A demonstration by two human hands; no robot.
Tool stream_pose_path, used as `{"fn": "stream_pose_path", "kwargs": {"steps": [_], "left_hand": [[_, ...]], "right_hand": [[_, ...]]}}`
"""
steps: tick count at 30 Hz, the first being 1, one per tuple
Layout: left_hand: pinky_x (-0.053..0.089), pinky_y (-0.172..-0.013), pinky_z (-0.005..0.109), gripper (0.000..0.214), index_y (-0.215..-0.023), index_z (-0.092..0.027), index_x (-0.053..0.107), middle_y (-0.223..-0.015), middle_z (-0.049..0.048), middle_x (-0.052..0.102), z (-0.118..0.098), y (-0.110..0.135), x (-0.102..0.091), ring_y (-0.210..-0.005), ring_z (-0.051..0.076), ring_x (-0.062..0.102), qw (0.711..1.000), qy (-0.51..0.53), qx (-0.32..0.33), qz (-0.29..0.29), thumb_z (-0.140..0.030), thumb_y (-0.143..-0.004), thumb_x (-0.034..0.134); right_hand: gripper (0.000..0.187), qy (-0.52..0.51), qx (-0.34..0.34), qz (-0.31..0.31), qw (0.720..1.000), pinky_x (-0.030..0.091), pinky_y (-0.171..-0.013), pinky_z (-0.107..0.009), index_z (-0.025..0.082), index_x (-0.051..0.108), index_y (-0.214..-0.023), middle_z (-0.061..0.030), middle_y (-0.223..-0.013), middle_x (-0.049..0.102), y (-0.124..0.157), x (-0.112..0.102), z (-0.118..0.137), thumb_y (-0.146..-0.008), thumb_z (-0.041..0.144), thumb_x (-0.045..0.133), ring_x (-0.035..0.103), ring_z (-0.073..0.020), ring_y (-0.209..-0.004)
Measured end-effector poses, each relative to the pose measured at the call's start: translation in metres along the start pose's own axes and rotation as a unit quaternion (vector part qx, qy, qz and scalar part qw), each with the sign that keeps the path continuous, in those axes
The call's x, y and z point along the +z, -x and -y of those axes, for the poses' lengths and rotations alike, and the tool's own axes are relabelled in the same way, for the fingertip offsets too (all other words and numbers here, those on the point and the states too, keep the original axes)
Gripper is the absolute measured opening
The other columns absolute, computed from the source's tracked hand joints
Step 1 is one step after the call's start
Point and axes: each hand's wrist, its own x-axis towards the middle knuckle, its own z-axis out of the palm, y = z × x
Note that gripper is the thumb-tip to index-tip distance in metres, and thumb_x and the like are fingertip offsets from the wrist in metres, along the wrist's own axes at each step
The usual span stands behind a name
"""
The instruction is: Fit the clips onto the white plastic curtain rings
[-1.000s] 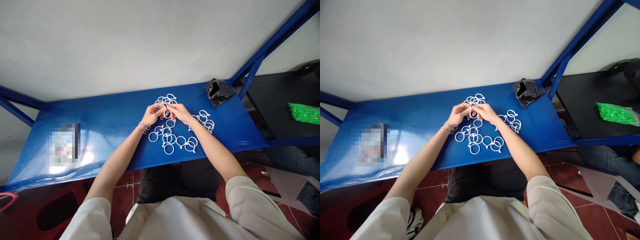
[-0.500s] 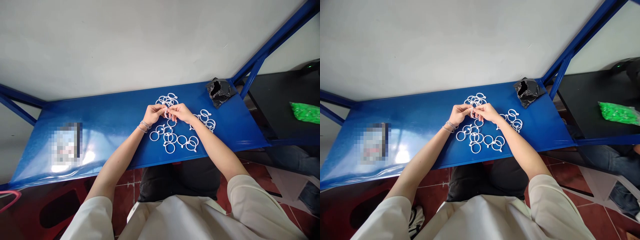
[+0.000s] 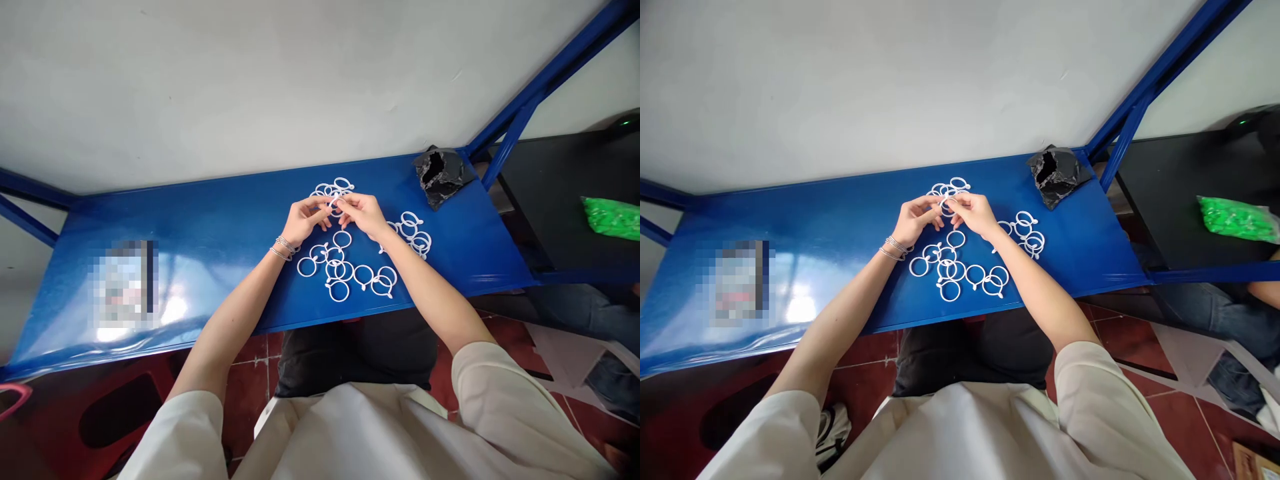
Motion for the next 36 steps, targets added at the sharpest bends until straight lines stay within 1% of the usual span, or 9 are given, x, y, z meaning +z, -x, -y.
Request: {"fn": "stream_pose_path", "kwargs": {"steps": [3,7,11,14,18,25,29,31,36], "left_hand": [[0.059,-0.050,0.024,0.052,-0.100,-0.015,0.082,-0.077,0.0033,0.076,-0.001,0.001,0.002,-0.055,0.013,0.072,1.000,0.000,0.004,-0.006,-0.056,-0.076,0.102],[0.060,-0.049,0.023,0.053,-0.089,-0.015,0.078,-0.076,0.0028,0.074,-0.003,0.002,0.004,-0.054,0.012,0.071,1.000,-0.005,-0.002,-0.026,-0.061,-0.076,0.100],[0.061,-0.050,0.023,0.056,-0.089,-0.016,0.074,-0.070,0.0008,0.071,-0.005,0.002,0.005,-0.053,0.013,0.071,0.999,-0.006,-0.020,-0.031,-0.064,-0.076,0.099],[0.062,-0.050,0.024,0.056,-0.092,-0.016,0.074,-0.073,0.0015,0.073,-0.002,0.000,0.005,-0.055,0.013,0.072,0.999,-0.010,-0.024,-0.047,-0.065,-0.077,0.098],[0.064,-0.052,0.026,0.053,-0.089,-0.016,0.075,-0.073,0.0027,0.075,-0.001,-0.001,0.004,-0.056,0.015,0.074,0.999,-0.022,-0.030,-0.035,-0.063,-0.078,0.098],[0.062,-0.052,0.025,0.048,-0.082,-0.016,0.079,-0.067,0.0034,0.075,-0.007,0.001,0.002,-0.053,0.014,0.072,1.000,-0.019,-0.022,-0.012,-0.056,-0.073,0.102],[0.060,-0.053,0.024,0.039,-0.077,-0.017,0.079,-0.068,0.0032,0.077,-0.007,0.004,0.003,-0.055,0.013,0.071,0.999,-0.032,-0.016,0.036,-0.047,-0.070,0.104],[0.060,-0.054,0.023,0.037,-0.078,-0.017,0.080,-0.069,0.0031,0.077,-0.007,0.004,0.005,-0.056,0.012,0.071,0.999,-0.029,-0.017,0.038,-0.043,-0.070,0.104],[0.059,-0.051,0.023,0.041,-0.080,-0.017,0.076,-0.071,0.0024,0.077,-0.006,0.003,0.007,-0.054,0.012,0.071,0.999,-0.021,-0.026,0.002,-0.040,-0.065,0.107]], "right_hand": [[0.067,-0.042,-0.018,-0.020,0.999,0.068,-0.058,-0.027,0.018,0.081,-0.091,-0.0035,-0.086,0.078,-0.003,-0.004,0.001,-0.061,0.074,0.103,0.074,-0.0140,-0.064],[0.062,-0.050,-0.015,-0.013,0.999,0.072,-0.066,-0.030,0.019,0.081,-0.096,-0.0061,-0.099,0.081,-0.003,-0.005,0.004,-0.067,0.070,0.102,0.076,-0.0153,-0.072],[0.058,-0.020,-0.017,-0.011,1.000,0.069,-0.065,-0.029,0.018,0.082,-0.094,-0.0043,-0.089,0.079,-0.001,-0.004,0.004,-0.067,0.066,0.102,0.074,-0.0154,-0.072],[0.051,0.015,-0.038,0.026,0.999,0.064,-0.060,-0.029,0.018,0.083,-0.087,-0.0035,-0.081,0.077,0.001,-0.005,0.004,-0.068,0.061,0.102,0.070,-0.0151,-0.068],[0.044,0.069,-0.062,0.063,0.994,0.059,-0.057,-0.030,0.018,0.083,-0.081,-0.0030,-0.073,0.075,0.002,-0.004,0.003,-0.068,0.057,0.101,0.064,-0.0151,-0.062],[0.041,0.159,-0.131,-0.007,0.979,0.056,-0.060,-0.034,0.018,0.084,-0.088,-0.0085,-0.098,0.080,-0.005,-0.018,-0.003,-0.086,0.059,0.088,0.065,-0.0166,-0.065],[0.022,0.281,-0.168,-0.022,0.945,0.057,-0.072,-0.036,0.019,0.086,-0.090,-0.0094,-0.100,0.082,-0.007,-0.021,-0.009,-0.096,0.038,0.078,0.069,-0.0203,-0.076],[0.017,0.301,-0.177,-0.022,0.937,0.057,-0.075,-0.036,0.018,0.086,-0.091,-0.0093,-0.099,0.082,-0.007,-0.019,-0.011,-0.097,0.030,0.076,0.069,-0.0204,-0.077],[0.015,0.265,-0.142,-0.019,0.953,0.057,-0.072,-0.034,0.018,0.084,-0.089,-0.0074,-0.100,0.080,-0.013,-0.020,-0.016,-0.096,0.029,0.077,0.068,-0.0176,-0.073]]}}
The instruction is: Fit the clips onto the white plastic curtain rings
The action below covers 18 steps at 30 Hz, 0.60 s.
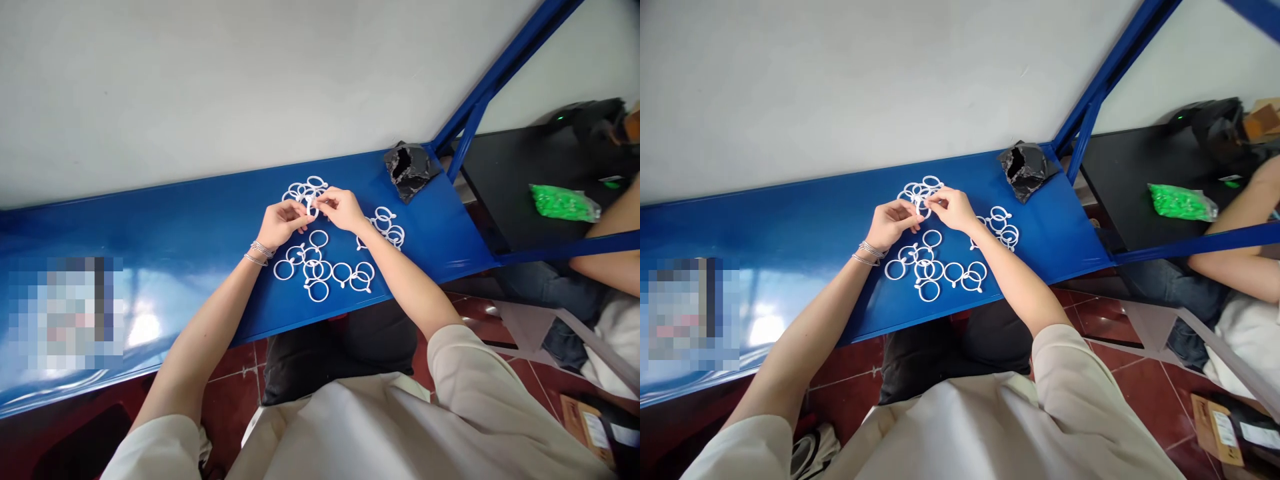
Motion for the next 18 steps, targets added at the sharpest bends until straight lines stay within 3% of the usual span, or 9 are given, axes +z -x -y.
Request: {"fn": "stream_pose_path", "kwargs": {"steps": [5,9,12,18], "left_hand": [[0.059,-0.049,0.024,0.045,-0.078,-0.018,0.073,-0.060,0.0013,0.072,-0.001,0.000,0.002,-0.048,0.014,0.069,1.000,-0.016,0.000,-0.019,-0.049,-0.068,0.104],[0.061,-0.050,0.025,0.048,-0.080,-0.019,0.076,-0.060,0.0001,0.075,-0.003,-0.002,0.002,-0.048,0.014,0.069,0.996,-0.049,-0.033,-0.066,-0.055,-0.065,0.104],[0.062,-0.049,0.027,0.048,-0.075,-0.022,0.079,-0.060,-0.0018,0.075,-0.005,-0.002,0.001,-0.050,0.015,0.070,0.994,-0.053,-0.035,-0.085,-0.059,-0.060,0.105],[0.062,-0.050,0.030,0.035,-0.071,-0.029,0.082,-0.067,-0.0041,0.078,-0.013,0.003,0.003,-0.054,0.015,0.069,0.995,-0.094,-0.011,-0.019,-0.051,-0.059,0.106]], "right_hand": [[0.024,-0.050,0.066,0.008,0.997,0.056,-0.064,-0.033,0.015,0.079,-0.088,-0.0059,-0.099,0.078,-0.003,-0.004,-0.004,-0.093,0.037,0.086,0.065,-0.0139,-0.062],[0.042,-0.061,0.084,0.038,0.994,0.056,-0.069,-0.027,0.015,0.079,-0.092,-0.0001,-0.091,0.077,0.000,-0.008,0.003,-0.093,0.057,0.088,0.066,-0.0120,-0.068],[0.032,-0.039,0.078,0.035,0.996,0.054,-0.073,-0.024,0.018,0.080,-0.091,0.0041,-0.095,0.078,0.002,-0.011,0.009,-0.096,0.049,0.089,0.066,-0.0084,-0.069],[0.021,0.001,0.057,0.028,0.998,0.053,-0.084,-0.023,0.024,0.081,-0.081,0.0082,-0.094,0.080,0.003,-0.010,0.016,-0.093,0.034,0.094,0.068,-0.0109,-0.084]]}}
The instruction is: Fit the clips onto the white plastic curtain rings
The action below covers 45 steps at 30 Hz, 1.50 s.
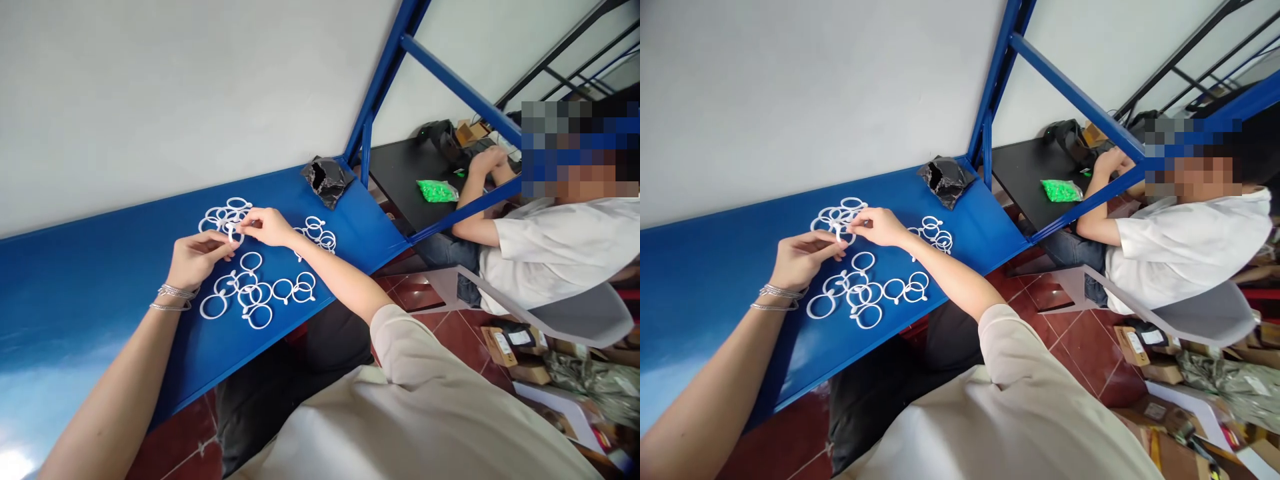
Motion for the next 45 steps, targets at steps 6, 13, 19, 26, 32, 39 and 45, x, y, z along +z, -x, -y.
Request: {"fn": "stream_pose_path", "kwargs": {"steps": [6,13,19,26,32,39,45], "left_hand": [[0.061,-0.049,0.028,0.042,-0.073,-0.022,0.077,-0.060,-0.0014,0.074,0.005,-0.003,0.000,-0.050,0.016,0.069,0.999,0.034,-0.001,-0.025,-0.050,-0.061,0.106],[0.056,-0.045,0.022,0.055,-0.081,-0.017,0.071,-0.056,0.0013,0.071,0.011,-0.003,0.000,-0.043,0.013,0.065,0.995,0.083,-0.006,-0.054,-0.060,-0.065,0.103],[0.057,-0.049,0.024,0.066,-0.086,-0.017,0.071,-0.061,0.0014,0.070,0.016,-0.010,-0.004,-0.049,0.014,0.068,0.996,0.085,-0.010,-0.024,-0.074,-0.069,0.098],[0.059,-0.050,0.025,0.061,-0.081,-0.017,0.071,-0.062,0.0013,0.071,0.017,-0.009,-0.005,-0.049,0.013,0.067,0.996,0.092,-0.002,-0.007,-0.069,-0.068,0.101],[0.058,-0.049,0.023,0.059,-0.080,-0.018,0.067,-0.059,-0.0012,0.068,0.016,-0.007,-0.003,-0.048,0.012,0.067,0.994,0.105,-0.006,-0.021,-0.065,-0.069,0.102],[0.060,-0.048,0.023,0.061,-0.089,-0.018,0.067,-0.072,-0.0022,0.069,0.021,-0.009,-0.003,-0.050,0.011,0.070,0.991,0.111,-0.012,-0.068,-0.067,-0.074,0.099],[0.070,-0.061,0.028,0.055,-0.112,-0.017,0.070,-0.085,0.0044,0.080,0.028,-0.013,-0.004,-0.061,0.015,0.079,0.985,0.127,-0.049,-0.110,-0.061,-0.088,0.092]], "right_hand": [[0.021,-0.005,0.014,-0.004,1.000,0.051,-0.076,-0.022,0.020,0.076,-0.082,0.0056,-0.093,0.076,-0.001,-0.003,0.001,-0.097,0.027,0.088,0.066,-0.0086,-0.073],[0.033,-0.056,0.012,0.014,0.998,0.047,-0.065,-0.029,0.019,0.070,-0.074,0.0025,-0.066,0.069,0.000,-0.001,0.004,-0.082,0.040,0.094,0.061,-0.0142,-0.058],[0.051,-0.090,-0.031,0.016,0.995,0.047,-0.064,-0.032,0.020,0.071,-0.072,-0.0006,-0.068,0.070,0.002,0.002,0.000,-0.069,0.064,0.097,0.061,-0.0169,-0.062],[0.045,-0.025,-0.044,-0.046,0.998,0.052,-0.070,-0.035,0.019,0.082,-0.087,-0.0057,-0.082,0.078,0.001,-0.002,0.001,-0.080,0.062,0.092,0.064,-0.0185,-0.068],[0.031,0.068,-0.023,-0.119,0.990,0.055,-0.074,-0.036,0.017,0.089,-0.105,-0.0078,-0.092,0.081,-0.002,-0.073,-0.002,-0.084,0.039,0.091,0.066,-0.0176,-0.071],[0.022,0.192,0.128,0.152,0.961,0.049,-0.057,-0.033,0.023,0.089,-0.077,-0.0029,-0.071,0.077,0.007,-0.115,-0.007,-0.065,0.029,0.106,0.066,-0.0175,-0.060],[0.017,0.194,0.102,0.175,0.960,0.047,-0.059,-0.035,0.023,0.084,-0.066,-0.0040,-0.069,0.078,0.007,-0.102,-0.004,-0.078,0.023,0.097,0.067,-0.0198,-0.063]]}}
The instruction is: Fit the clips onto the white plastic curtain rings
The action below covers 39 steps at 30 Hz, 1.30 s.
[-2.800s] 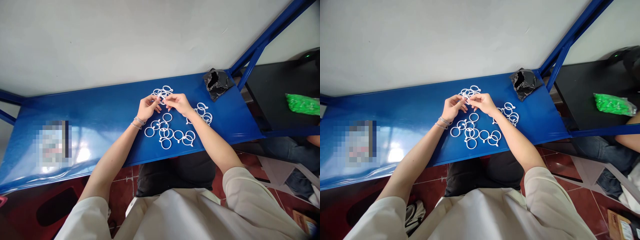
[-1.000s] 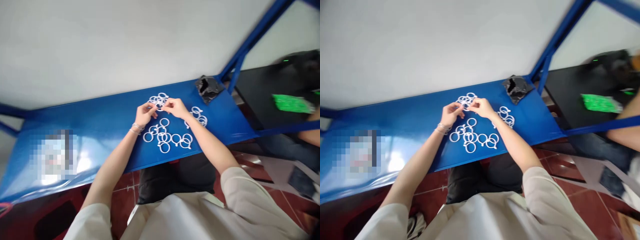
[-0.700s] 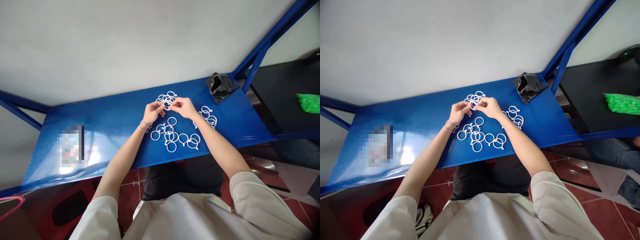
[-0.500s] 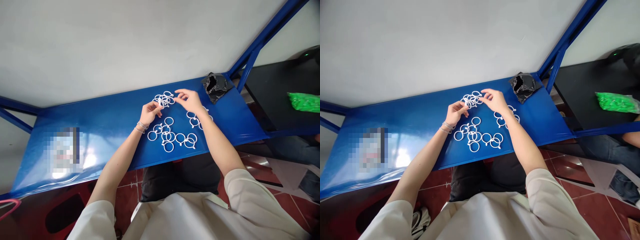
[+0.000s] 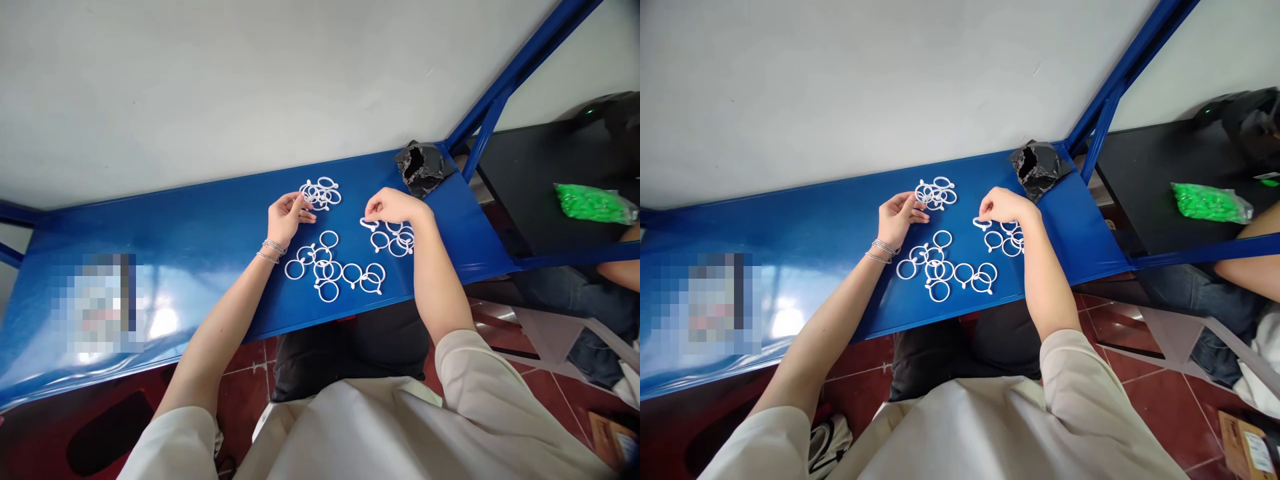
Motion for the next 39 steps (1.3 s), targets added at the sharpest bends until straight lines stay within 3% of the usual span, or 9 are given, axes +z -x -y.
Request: {"fn": "stream_pose_path", "kwargs": {"steps": [4,7,9,12,16,21,27,32,39], "left_hand": [[0.066,-0.056,0.027,0.066,-0.135,-0.022,0.061,-0.079,-0.0024,0.076,0.002,0.000,-0.001,-0.058,0.015,0.076,0.999,-0.003,0.029,-0.017,-0.059,-0.089,0.091],[0.055,-0.046,0.024,0.056,-0.122,-0.026,0.062,-0.070,-0.0075,0.065,-0.001,0.005,0.001,-0.049,0.012,0.068,0.997,-0.032,0.073,0.014,-0.058,-0.087,0.092],[0.052,-0.046,0.023,0.051,-0.113,-0.026,0.064,-0.070,-0.0068,0.064,-0.005,0.010,0.003,-0.048,0.010,0.064,0.991,-0.065,0.094,0.065,-0.055,-0.084,0.095],[0.048,-0.047,0.023,0.051,-0.112,-0.025,0.068,-0.073,-0.0045,0.066,-0.010,0.018,0.006,-0.048,0.008,0.058,0.978,-0.112,0.119,0.133,-0.049,-0.079,0.100],[0.047,-0.048,0.022,0.053,-0.112,-0.024,0.070,-0.077,-0.0026,0.068,-0.010,0.020,0.006,-0.051,0.008,0.057,0.973,-0.110,0.143,0.142,-0.051,-0.078,0.101],[0.053,-0.050,0.021,0.049,-0.104,-0.020,0.072,-0.079,-0.0003,0.071,0.000,0.013,0.001,-0.053,0.009,0.065,0.976,-0.092,0.136,0.143,-0.060,-0.085,0.094],[0.051,-0.048,0.021,0.042,-0.098,-0.017,0.077,-0.082,0.0043,0.077,0.005,0.008,-0.001,-0.052,0.010,0.067,0.979,-0.115,0.120,0.120,-0.058,-0.093,0.085],[0.050,-0.047,0.022,0.045,-0.101,-0.015,0.080,-0.074,0.0042,0.076,0.001,0.009,-0.001,-0.048,0.010,0.062,0.969,-0.169,0.115,0.141,-0.060,-0.095,0.080],[0.043,-0.050,0.023,0.058,-0.079,-0.017,0.072,-0.066,0.0030,0.068,-0.008,0.012,0.002,-0.049,0.009,0.055,0.947,-0.200,0.190,0.163,-0.069,-0.104,0.066]], "right_hand": [[0.016,-0.118,-0.049,-0.069,0.989,0.051,-0.065,-0.035,0.020,0.078,-0.078,-0.0045,-0.075,0.077,-0.001,0.008,0.011,-0.090,0.025,0.088,0.066,-0.0176,-0.066],[0.006,-0.213,-0.080,-0.111,0.967,0.052,-0.067,-0.032,0.019,0.078,-0.092,-0.0022,-0.077,0.074,-0.009,0.023,0.020,-0.092,0.017,0.083,0.064,-0.0150,-0.067],[0.013,-0.250,-0.090,-0.115,0.957,0.052,-0.066,-0.030,0.018,0.079,-0.100,-0.0004,-0.078,0.074,-0.017,0.037,0.028,-0.091,0.009,0.078,0.063,-0.0134,-0.064],[0.017,-0.261,-0.087,-0.098,0.956,0.051,-0.063,-0.029,0.018,0.078,-0.095,0.0012,-0.074,0.073,-0.026,0.063,0.041,-0.087,0.004,0.072,0.063,-0.0134,-0.061],[0.014,-0.209,-0.061,-0.113,0.969,0.053,-0.065,-0.029,0.017,0.072,-0.083,-0.0008,-0.074,0.076,-0.028,0.087,0.059,-0.085,0.003,0.073,0.069,-0.0155,-0.062],[0.029,-0.215,-0.027,-0.115,0.969,0.052,-0.063,-0.029,0.021,0.057,-0.073,-0.0006,-0.067,0.074,-0.025,0.086,0.063,-0.095,0.015,0.075,0.069,-0.0154,-0.055],[0.035,-0.185,-0.095,-0.069,0.976,0.047,-0.063,-0.028,0.020,0.059,-0.068,0.0008,-0.066,0.069,-0.023,0.081,0.057,-0.090,0.029,0.083,0.063,-0.0140,-0.060],[0.019,-0.218,-0.125,-0.065,0.966,0.048,-0.062,-0.026,0.017,0.072,-0.083,-0.0006,-0.079,0.075,-0.024,0.082,0.054,-0.084,0.026,0.088,0.063,-0.0122,-0.063],[0.016,-0.374,-0.041,-0.024,0.926,0.047,-0.047,-0.020,0.015,0.069,-0.085,-0.0004,-0.073,0.074,-0.026,0.083,0.062,-0.097,0.007,0.075,0.063,-0.0082,-0.049]]}}
